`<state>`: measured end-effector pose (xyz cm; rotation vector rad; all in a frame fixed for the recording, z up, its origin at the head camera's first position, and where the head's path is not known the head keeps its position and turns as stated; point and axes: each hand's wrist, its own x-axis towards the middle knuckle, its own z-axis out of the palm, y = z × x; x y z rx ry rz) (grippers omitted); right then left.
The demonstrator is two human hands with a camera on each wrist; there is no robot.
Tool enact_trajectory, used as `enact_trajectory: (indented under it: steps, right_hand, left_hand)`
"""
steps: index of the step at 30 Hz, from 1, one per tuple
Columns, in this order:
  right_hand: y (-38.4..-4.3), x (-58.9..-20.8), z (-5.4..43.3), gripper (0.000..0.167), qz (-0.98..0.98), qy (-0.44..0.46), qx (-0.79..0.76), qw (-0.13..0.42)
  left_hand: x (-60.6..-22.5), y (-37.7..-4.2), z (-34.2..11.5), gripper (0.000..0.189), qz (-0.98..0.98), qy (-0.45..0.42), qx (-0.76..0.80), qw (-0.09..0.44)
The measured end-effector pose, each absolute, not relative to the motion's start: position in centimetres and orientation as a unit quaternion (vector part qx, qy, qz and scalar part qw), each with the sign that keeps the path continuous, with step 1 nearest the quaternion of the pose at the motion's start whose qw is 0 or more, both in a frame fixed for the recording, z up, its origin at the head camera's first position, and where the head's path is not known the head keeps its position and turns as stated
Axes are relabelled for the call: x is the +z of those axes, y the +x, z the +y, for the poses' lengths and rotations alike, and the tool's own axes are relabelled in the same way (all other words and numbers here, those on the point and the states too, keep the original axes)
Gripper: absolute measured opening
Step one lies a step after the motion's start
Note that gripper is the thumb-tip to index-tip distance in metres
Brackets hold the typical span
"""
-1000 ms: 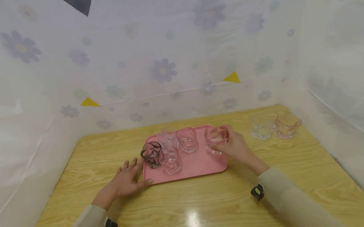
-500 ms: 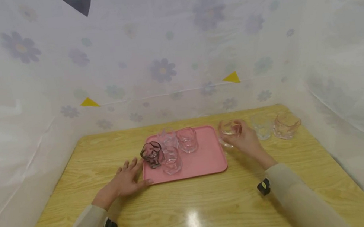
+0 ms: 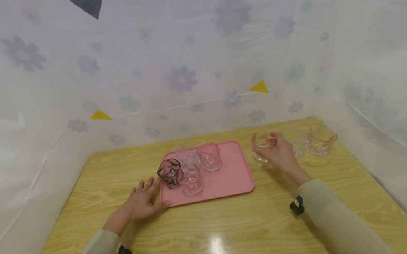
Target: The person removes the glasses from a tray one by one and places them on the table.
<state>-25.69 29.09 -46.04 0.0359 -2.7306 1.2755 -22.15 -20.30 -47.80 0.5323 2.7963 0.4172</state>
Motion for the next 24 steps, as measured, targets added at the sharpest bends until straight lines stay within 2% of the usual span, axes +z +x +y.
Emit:
enact_trajectory:
  steps: [24]
  right_hand:
    - [-26.7,-47.1,29.6,0.093,-0.908,-0.022,0.408,0.094]
  left_hand:
    - [-47.7,-22.2,-20.3,0.099,0.964,0.179,0.142,0.136]
